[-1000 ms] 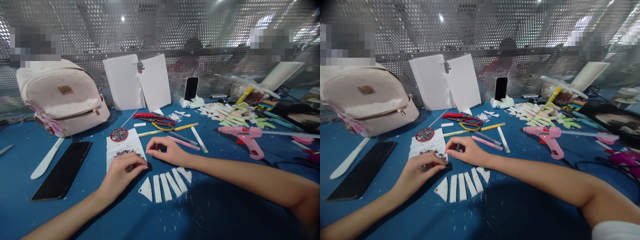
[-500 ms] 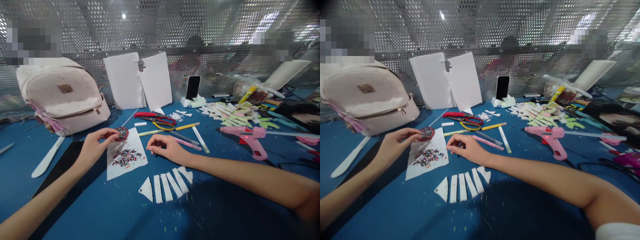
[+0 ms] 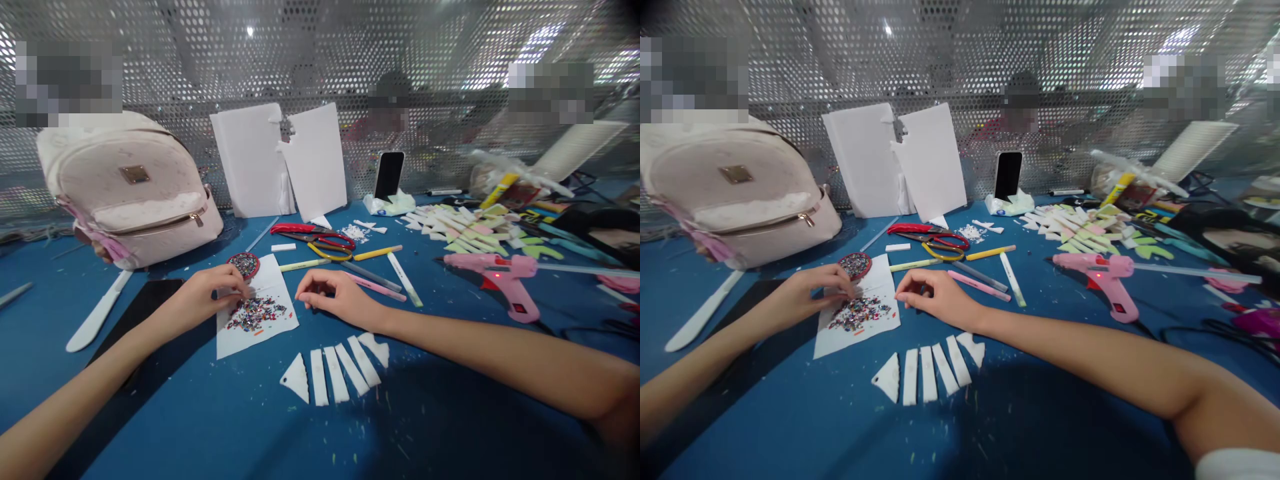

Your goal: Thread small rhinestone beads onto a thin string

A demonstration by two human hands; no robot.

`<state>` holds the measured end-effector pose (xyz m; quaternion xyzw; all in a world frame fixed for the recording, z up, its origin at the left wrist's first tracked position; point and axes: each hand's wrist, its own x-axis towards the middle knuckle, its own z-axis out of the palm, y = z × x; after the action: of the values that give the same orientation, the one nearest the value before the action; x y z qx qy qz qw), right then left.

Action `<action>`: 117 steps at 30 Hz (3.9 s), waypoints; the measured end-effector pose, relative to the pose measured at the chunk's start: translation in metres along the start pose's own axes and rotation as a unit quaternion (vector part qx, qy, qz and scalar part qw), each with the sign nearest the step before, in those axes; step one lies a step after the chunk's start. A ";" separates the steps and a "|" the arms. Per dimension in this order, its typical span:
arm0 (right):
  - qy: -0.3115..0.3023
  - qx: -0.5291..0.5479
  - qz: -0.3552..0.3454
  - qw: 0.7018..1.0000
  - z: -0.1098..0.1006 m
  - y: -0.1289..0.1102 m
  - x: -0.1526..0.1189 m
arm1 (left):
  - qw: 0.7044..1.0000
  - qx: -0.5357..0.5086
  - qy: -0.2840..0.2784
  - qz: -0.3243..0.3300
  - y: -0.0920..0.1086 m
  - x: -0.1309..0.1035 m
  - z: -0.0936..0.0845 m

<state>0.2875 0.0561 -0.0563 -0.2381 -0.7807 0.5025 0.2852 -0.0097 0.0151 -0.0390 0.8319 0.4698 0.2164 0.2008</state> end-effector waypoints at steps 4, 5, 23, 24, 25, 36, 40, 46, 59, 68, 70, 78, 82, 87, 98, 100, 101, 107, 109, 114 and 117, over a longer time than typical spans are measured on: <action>-0.001 -0.003 0.008 1.000 0.000 -0.001 0.000 | 1.000 -0.002 0.002 0.006 0.006 0.001 0.002; -0.001 -0.002 0.008 1.000 0.001 -0.002 0.000 | 1.000 -0.001 0.003 0.009 0.007 0.001 0.003; 0.000 0.001 0.008 1.000 0.001 -0.001 0.000 | 0.997 0.051 -0.018 0.047 0.004 -0.001 0.003; 0.000 0.001 0.007 1.000 0.001 -0.001 0.000 | 0.998 0.053 -0.012 0.045 0.004 -0.001 0.003; 0.000 0.002 0.006 1.000 0.001 -0.001 0.000 | 0.998 0.054 -0.008 0.042 0.004 0.000 0.003; 0.001 0.000 0.006 1.000 0.001 -0.002 0.000 | 0.995 0.064 -0.035 0.062 0.004 -0.002 0.003; 0.002 -0.005 0.007 1.000 0.001 -0.001 -0.001 | 0.996 0.070 -0.015 0.056 0.002 -0.002 0.000; 0.000 -0.006 0.001 1.000 0.001 -0.001 0.000 | 0.996 0.064 -0.011 0.056 0.003 -0.002 0.002; 0.000 -0.010 0.005 1.000 0.001 -0.001 0.000 | 0.998 0.030 0.011 0.061 0.006 0.002 0.017; -0.002 -0.004 0.008 1.000 0.001 -0.003 0.000 | 0.997 0.043 0.016 0.065 0.009 0.002 0.018; -0.001 -0.005 0.007 1.000 0.001 -0.002 0.000 | 0.997 0.048 0.016 0.064 0.008 0.003 0.019; -0.005 -0.004 0.009 1.000 0.001 -0.001 0.000 | 0.996 0.068 0.014 0.063 0.000 0.003 0.023; -0.003 -0.005 0.005 1.000 0.001 -0.002 0.000 | 0.994 0.078 0.006 0.070 0.002 0.004 0.021; -0.001 -0.007 0.005 1.000 0.001 -0.001 0.000 | 0.997 0.051 0.053 0.037 0.014 0.002 0.014; 0.000 -0.008 0.005 1.000 0.001 -0.001 0.000 | 0.994 0.013 0.091 -0.062 0.018 -0.003 0.011; 0.001 -0.008 0.003 1.000 0.001 0.000 0.001 | 0.993 0.006 0.102 -0.051 0.020 -0.002 0.011; 0.001 -0.007 0.001 1.000 0.001 0.000 0.001 | 0.993 0.003 0.111 -0.045 0.022 -0.002 0.013; 0.033 0.005 -0.040 0.999 0.001 -0.001 0.000 | 0.976 -0.101 0.175 -0.078 0.060 -0.005 0.045; 0.056 0.012 -0.063 0.996 0.002 -0.002 -0.001 | 0.963 -0.171 0.190 -0.090 0.074 -0.007 0.059; 0.083 0.014 -0.102 0.991 0.001 -0.006 -0.004 | 0.940 -0.262 0.193 -0.106 0.088 -0.012 0.077; 0.088 0.008 -0.109 0.990 0.000 -0.009 -0.006 | 0.931 -0.293 0.184 -0.120 0.084 -0.012 0.078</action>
<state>0.2906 0.0486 -0.0494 -0.1927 -0.7695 0.4520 0.4079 0.0859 -0.0454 -0.0607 0.6195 0.5102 0.4678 0.3701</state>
